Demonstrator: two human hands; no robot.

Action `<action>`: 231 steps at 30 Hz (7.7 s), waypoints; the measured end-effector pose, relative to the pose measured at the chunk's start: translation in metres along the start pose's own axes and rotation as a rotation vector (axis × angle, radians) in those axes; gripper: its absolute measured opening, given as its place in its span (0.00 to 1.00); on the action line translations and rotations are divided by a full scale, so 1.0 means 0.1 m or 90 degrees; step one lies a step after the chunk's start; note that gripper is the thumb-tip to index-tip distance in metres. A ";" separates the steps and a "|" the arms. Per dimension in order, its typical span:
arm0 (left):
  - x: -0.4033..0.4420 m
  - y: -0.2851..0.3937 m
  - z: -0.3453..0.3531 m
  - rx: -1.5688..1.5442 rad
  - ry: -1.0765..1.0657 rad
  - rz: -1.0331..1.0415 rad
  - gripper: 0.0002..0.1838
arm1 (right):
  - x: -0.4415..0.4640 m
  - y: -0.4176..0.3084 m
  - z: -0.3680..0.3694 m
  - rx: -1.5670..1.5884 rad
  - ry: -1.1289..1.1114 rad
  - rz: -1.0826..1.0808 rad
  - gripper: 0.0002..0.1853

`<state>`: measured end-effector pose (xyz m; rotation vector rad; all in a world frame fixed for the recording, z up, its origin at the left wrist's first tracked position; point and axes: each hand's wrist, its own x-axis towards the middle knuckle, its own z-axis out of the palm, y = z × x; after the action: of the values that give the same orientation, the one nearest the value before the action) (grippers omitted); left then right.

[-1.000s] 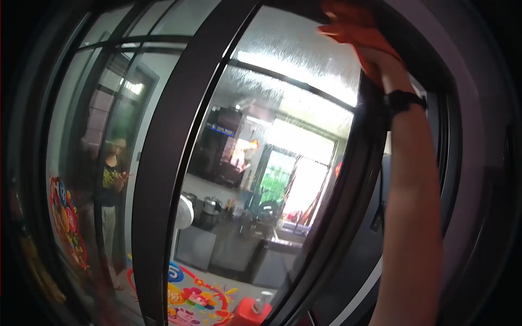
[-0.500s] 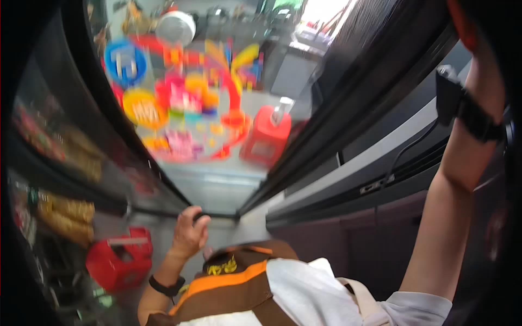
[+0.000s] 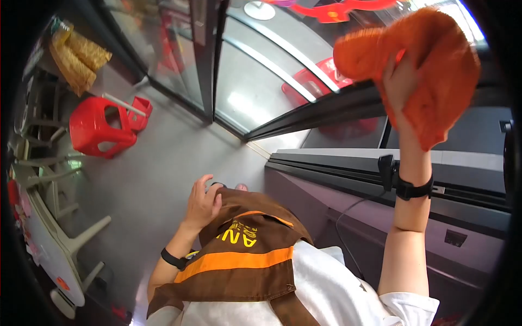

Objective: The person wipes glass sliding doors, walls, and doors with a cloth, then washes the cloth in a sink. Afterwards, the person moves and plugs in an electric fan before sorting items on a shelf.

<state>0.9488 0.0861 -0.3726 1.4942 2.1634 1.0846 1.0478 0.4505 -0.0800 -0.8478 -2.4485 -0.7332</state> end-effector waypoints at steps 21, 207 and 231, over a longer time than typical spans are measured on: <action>-1.18 -2.08 1.49 -0.080 0.016 -0.336 0.17 | -2.98 -2.96 4.44 0.627 -0.726 -0.341 0.27; 1.35 -3.90 3.36 -0.050 0.182 0.093 0.48 | -5.64 -2.96 6.97 0.950 -0.380 0.189 0.18; 2.04 -3.89 3.78 0.079 0.539 0.029 0.61 | -4.29 -4.58 7.07 1.208 -0.128 0.327 0.20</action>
<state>0.8359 0.3562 -0.8722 1.2561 2.7644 1.8817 0.8867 0.3900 -1.0090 -0.5312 -1.6908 1.6546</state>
